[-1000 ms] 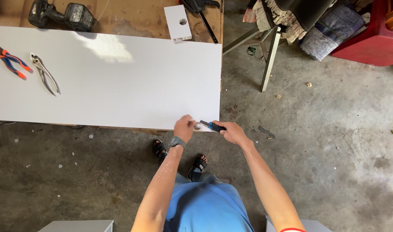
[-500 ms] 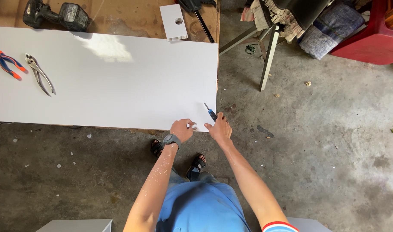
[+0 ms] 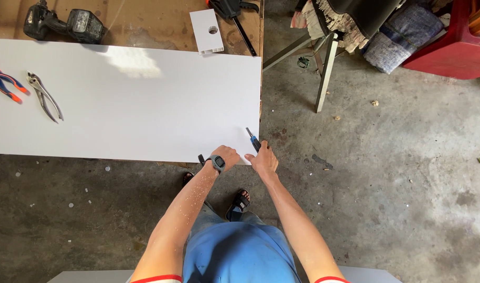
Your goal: The person is preparing white laminated panels by drilling holes, using clamps, and cleaning up edges with various hand tools in a workshop environment.
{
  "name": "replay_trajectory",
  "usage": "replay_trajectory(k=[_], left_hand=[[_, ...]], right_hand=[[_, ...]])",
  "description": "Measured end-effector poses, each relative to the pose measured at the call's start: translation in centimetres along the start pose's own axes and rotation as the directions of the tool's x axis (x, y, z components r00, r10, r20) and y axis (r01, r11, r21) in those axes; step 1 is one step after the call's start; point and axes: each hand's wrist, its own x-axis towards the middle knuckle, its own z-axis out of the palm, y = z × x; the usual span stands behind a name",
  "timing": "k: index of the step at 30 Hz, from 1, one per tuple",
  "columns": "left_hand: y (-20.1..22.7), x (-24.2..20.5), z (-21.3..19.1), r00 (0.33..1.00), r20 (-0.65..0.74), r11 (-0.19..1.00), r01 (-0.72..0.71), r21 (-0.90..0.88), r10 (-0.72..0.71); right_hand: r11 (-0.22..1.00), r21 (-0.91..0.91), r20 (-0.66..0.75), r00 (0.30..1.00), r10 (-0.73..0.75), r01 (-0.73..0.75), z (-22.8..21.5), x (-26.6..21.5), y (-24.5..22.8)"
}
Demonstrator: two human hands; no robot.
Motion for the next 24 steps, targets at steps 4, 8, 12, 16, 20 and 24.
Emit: replay_trajectory(k=[4, 8, 12, 16, 20, 24], left_hand=[[0.7, -0.3, 0.1, 0.999, 0.023, 0.999, -0.034, 0.020, 0.034], [0.6, -0.2, 1.2, 0.995, -0.020, 0.994, 0.094, -0.057, -0.095], [1.4, -0.6, 1.2, 0.975, -0.103, 0.974, 0.181, -0.138, -0.196], [2.4, -0.5, -0.1, 0.935, -0.127, 0.923, 0.292, -0.250, -0.330], [2.1, 1.9, 5.8, 0.873, -0.401, 0.957, 0.213, -0.197, -0.277], [1.7, 2.6, 4.1, 0.914, -0.270, 0.949, 0.261, -0.176, -0.302]], right_hand=[[0.999, -0.003, 0.030, 0.999, 0.033, -0.033, 0.0, 0.1, -0.1], [0.998, 0.022, 0.033, 0.998, 0.050, -0.050, 0.8, 0.5, 0.1], [0.998, 0.036, 0.036, 0.998, 0.054, -0.055, 0.5, 0.2, 0.3], [0.997, 0.052, 0.053, 0.997, 0.058, -0.060, 0.2, 0.5, 0.6], [0.999, 0.046, -0.011, 1.000, 0.026, -0.026, 0.6, 0.3, 1.0], [0.998, 0.059, -0.021, 1.000, -0.022, 0.023, 0.7, 1.2, 1.1]])
